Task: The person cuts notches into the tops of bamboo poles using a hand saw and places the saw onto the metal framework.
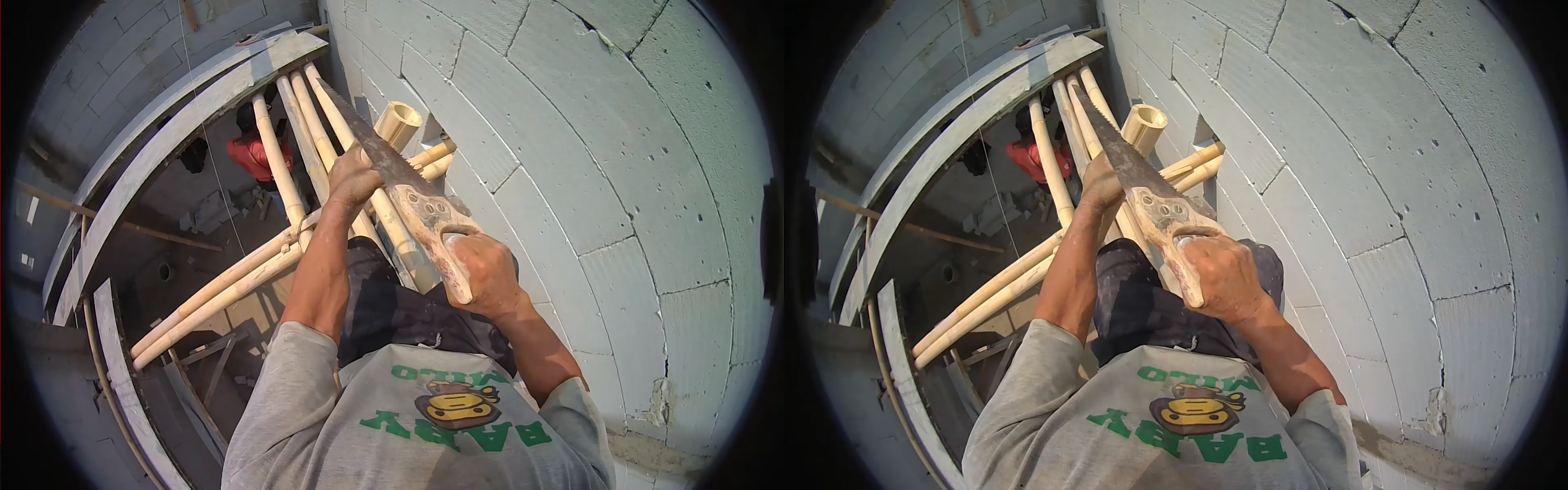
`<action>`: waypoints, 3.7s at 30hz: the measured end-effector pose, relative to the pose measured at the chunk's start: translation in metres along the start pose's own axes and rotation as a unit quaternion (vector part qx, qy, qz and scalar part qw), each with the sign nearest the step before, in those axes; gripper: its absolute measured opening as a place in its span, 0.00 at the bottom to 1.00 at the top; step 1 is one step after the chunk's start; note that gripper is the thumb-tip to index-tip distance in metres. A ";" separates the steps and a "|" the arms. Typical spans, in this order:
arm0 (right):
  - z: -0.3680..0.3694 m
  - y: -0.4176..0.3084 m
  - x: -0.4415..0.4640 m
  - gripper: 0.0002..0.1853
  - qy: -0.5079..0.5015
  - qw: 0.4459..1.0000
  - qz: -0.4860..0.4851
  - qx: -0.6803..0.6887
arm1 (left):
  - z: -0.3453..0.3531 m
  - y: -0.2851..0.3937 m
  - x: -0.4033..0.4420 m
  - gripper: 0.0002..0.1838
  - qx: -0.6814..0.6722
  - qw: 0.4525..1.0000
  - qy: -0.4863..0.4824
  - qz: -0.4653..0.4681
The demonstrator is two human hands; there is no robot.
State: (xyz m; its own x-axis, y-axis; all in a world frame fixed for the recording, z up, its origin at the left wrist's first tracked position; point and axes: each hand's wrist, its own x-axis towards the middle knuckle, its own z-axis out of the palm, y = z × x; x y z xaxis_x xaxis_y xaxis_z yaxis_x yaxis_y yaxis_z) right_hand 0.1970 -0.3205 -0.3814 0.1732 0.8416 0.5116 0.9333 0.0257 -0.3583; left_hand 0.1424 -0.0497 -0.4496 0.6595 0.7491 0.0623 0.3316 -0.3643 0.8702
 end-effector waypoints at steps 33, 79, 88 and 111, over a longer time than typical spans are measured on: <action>0.026 -0.003 0.041 0.10 0.016 1.000 -0.016 0.018 | 0.023 -0.053 0.021 0.40 0.063 0.998 0.005 -0.020; -0.009 0.013 -0.035 0.10 0.022 0.999 -0.046 0.019 | -0.004 0.005 0.008 0.36 0.034 0.998 0.044 -0.014; -0.018 -0.005 -0.052 0.11 -0.022 1.000 0.018 0.011 | -0.009 0.008 0.002 0.33 -0.026 0.999 0.012 -0.021; -0.014 0.010 -0.025 0.12 -0.043 0.999 0.000 0.011 | -0.009 -0.027 0.036 0.39 -0.034 0.999 -0.033 -0.019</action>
State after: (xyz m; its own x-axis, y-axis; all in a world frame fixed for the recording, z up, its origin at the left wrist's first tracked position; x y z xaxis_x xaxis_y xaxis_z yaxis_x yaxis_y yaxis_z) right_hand 0.2060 -0.3489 -0.3873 0.1449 0.8845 0.4434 0.9258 0.0369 -0.3763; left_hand 0.1513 -0.0076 -0.4666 0.6914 0.7225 -0.0015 0.3120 -0.2967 0.9025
